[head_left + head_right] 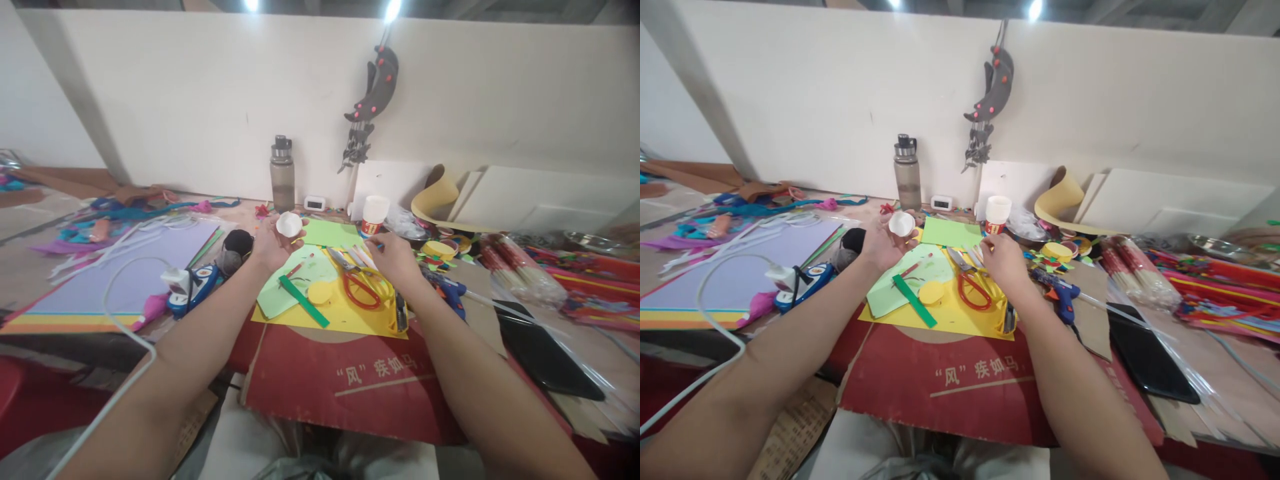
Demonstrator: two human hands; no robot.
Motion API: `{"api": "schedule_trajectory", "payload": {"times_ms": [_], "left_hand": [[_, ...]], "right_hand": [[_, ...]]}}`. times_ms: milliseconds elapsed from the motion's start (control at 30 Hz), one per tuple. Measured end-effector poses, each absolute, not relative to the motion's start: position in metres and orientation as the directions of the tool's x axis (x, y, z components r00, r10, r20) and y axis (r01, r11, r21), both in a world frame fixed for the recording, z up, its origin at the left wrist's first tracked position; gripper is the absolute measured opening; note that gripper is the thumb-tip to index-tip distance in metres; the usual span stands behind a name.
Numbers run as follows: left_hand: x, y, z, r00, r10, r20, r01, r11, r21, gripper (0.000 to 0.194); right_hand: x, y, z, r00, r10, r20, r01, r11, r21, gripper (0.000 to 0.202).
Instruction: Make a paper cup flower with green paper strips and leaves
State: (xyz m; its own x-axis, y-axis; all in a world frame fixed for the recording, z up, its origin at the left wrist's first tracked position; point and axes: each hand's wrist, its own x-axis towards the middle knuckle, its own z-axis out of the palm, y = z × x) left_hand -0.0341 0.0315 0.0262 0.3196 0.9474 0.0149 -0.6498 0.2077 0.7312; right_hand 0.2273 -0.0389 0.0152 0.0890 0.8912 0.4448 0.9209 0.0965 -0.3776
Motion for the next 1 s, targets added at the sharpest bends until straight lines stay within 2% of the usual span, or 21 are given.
{"api": "schedule_trajectory", "payload": {"times_ms": [200,367,500,633,700,800,900,1000], "left_hand": [[-0.036,0.036,0.023,0.271,0.963,0.012,-0.656,0.176,0.734,0.03],[-0.036,0.037,0.024,0.229,0.973,-0.024,-0.651,0.172,0.739,0.025],[-0.043,0.039,0.03,0.119,0.993,-0.016,-0.697,0.095,0.711,0.022],[-0.045,0.041,0.03,0.089,0.996,-0.025,-0.69,0.08,0.719,0.023],[-0.044,0.041,0.027,0.105,0.994,-0.026,-0.673,0.09,0.735,0.025],[-0.042,0.041,0.024,0.126,0.992,-0.019,-0.647,0.097,0.756,0.025],[-0.041,0.041,0.022,0.121,0.993,-0.011,-0.63,0.086,0.772,0.024],[-0.04,0.04,0.023,0.11,0.994,-0.009,-0.613,0.075,0.787,0.023]], "right_hand": [[0.234,-0.043,0.024,0.174,0.97,0.168,0.962,-0.13,-0.242,0.033],[0.225,-0.047,0.024,0.05,0.999,0.004,0.988,-0.049,-0.144,0.036],[0.22,-0.046,0.022,-0.027,1.0,0.002,0.99,0.027,-0.136,0.038],[0.227,-0.045,0.026,-0.011,1.0,-0.02,0.972,0.006,-0.236,0.041],[0.233,-0.044,0.029,0.033,0.999,0.003,0.961,-0.031,-0.276,0.037],[0.24,-0.042,0.029,0.086,0.995,0.055,0.97,-0.071,-0.231,0.028],[0.242,-0.039,0.022,0.109,0.994,0.02,0.977,-0.104,-0.185,0.023],[0.239,-0.036,0.011,0.126,0.992,0.011,0.977,-0.122,-0.175,0.03]]}}
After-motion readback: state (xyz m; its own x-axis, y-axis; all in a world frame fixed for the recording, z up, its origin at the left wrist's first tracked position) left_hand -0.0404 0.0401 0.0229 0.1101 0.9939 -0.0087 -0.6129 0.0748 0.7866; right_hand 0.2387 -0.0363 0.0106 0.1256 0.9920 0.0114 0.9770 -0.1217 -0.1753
